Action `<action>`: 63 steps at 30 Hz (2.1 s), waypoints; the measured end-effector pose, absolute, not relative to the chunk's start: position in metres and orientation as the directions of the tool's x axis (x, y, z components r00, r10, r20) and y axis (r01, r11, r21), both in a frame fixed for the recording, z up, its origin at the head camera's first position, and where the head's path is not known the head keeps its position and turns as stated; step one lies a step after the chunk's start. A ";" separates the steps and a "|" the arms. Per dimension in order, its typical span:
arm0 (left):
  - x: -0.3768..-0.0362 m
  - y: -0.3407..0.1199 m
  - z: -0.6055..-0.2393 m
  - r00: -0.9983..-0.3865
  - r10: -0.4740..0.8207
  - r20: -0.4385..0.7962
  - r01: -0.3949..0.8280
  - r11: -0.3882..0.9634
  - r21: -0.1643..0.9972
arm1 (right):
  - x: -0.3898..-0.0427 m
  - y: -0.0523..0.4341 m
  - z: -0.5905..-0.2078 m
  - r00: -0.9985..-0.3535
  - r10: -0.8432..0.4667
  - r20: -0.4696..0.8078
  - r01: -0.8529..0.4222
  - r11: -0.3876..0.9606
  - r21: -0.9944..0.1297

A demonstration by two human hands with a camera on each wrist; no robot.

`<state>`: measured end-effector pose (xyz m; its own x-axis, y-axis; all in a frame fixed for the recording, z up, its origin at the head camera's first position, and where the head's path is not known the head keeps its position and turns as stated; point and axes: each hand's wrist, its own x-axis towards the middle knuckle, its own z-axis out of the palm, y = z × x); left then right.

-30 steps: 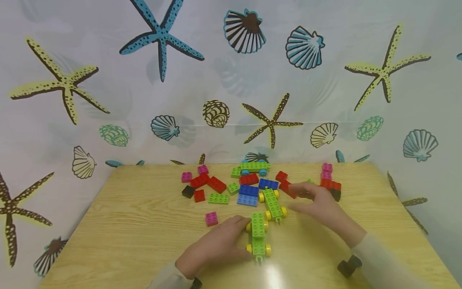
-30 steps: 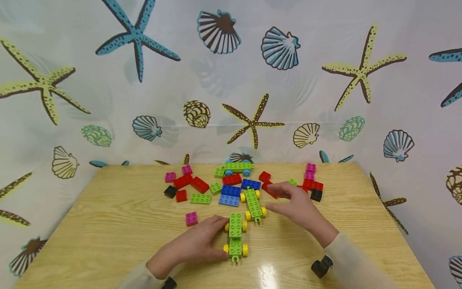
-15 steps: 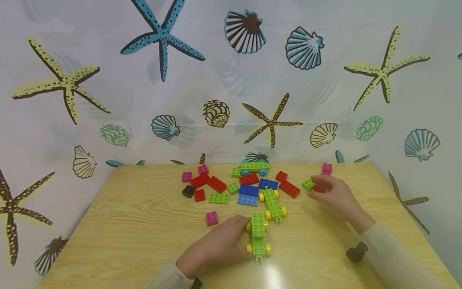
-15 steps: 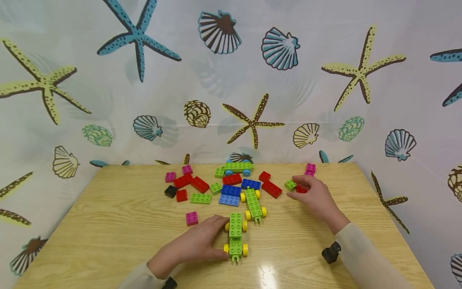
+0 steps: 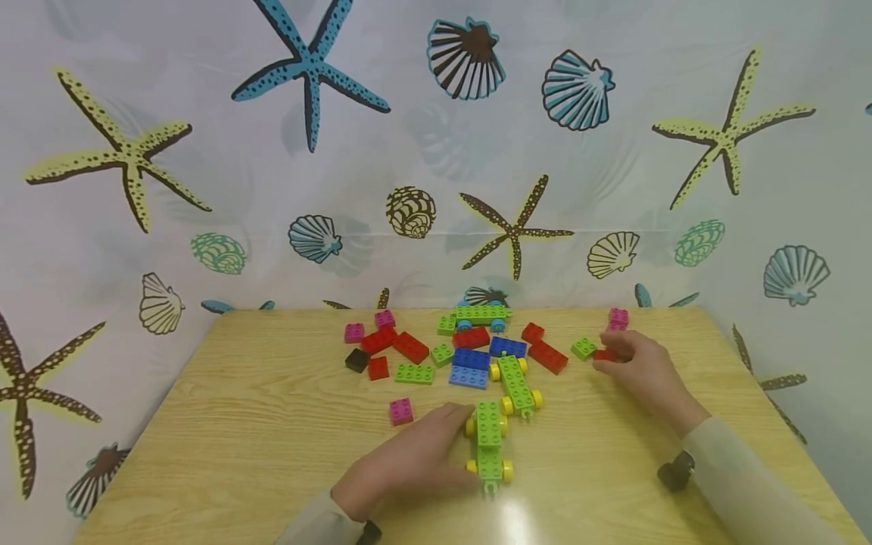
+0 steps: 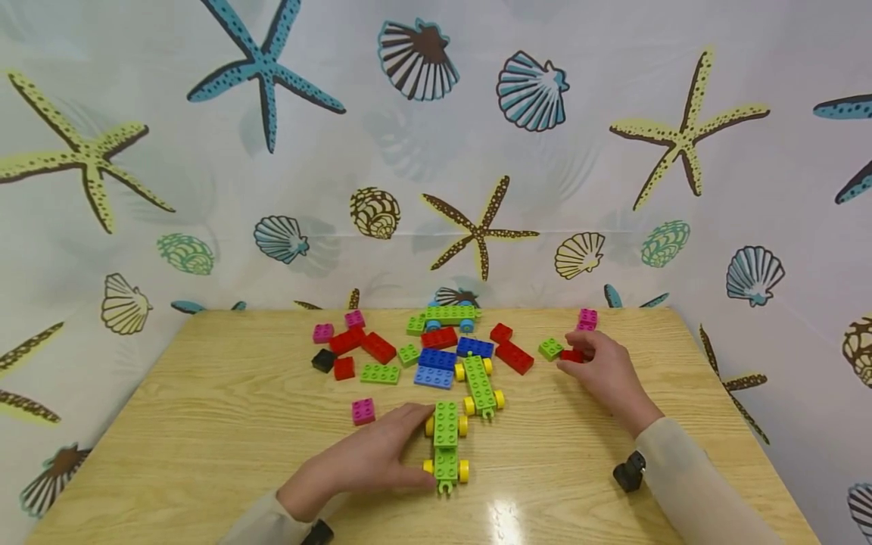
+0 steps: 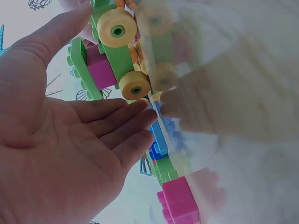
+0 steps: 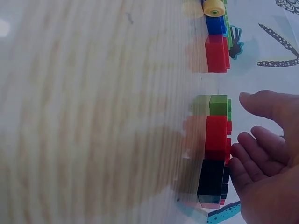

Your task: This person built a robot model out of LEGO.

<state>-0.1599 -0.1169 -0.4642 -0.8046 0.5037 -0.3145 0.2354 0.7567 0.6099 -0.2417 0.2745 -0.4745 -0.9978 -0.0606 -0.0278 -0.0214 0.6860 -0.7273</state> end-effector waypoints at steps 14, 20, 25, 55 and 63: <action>-0.162 -0.117 -0.467 -0.816 0.508 -0.276 0.230 0.724 0.651 | -0.246 0.277 -0.478 -0.996 -0.082 0.020 -0.074 0.733 -0.676; -0.166 -0.117 -0.464 -0.851 0.483 -0.209 0.215 0.681 0.700 | -0.246 0.284 -0.477 -0.996 -0.083 0.025 -0.080 0.758 -0.648; -0.169 -0.117 -0.464 -0.859 0.473 -0.194 0.193 0.651 0.734 | -0.246 0.284 -0.474 -0.995 -0.099 0.011 -0.083 0.772 -0.630; -0.168 -0.112 -0.464 -0.878 0.426 -0.216 0.081 0.580 0.811 | -0.240 0.272 -0.470 -0.984 -0.166 0.060 -0.172 0.825 -0.538; -0.168 -0.111 -0.463 -0.882 0.415 -0.224 0.065 0.578 0.813 | -0.231 0.245 -0.461 -0.984 -0.174 0.039 -0.161 0.780 -0.604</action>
<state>-0.1679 -0.1111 -0.4633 -0.8819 0.4145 -0.2245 0.0649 0.5784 0.8131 -0.2310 0.2450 -0.4605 -0.9841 -0.1736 0.0389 -0.1615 0.7804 -0.6041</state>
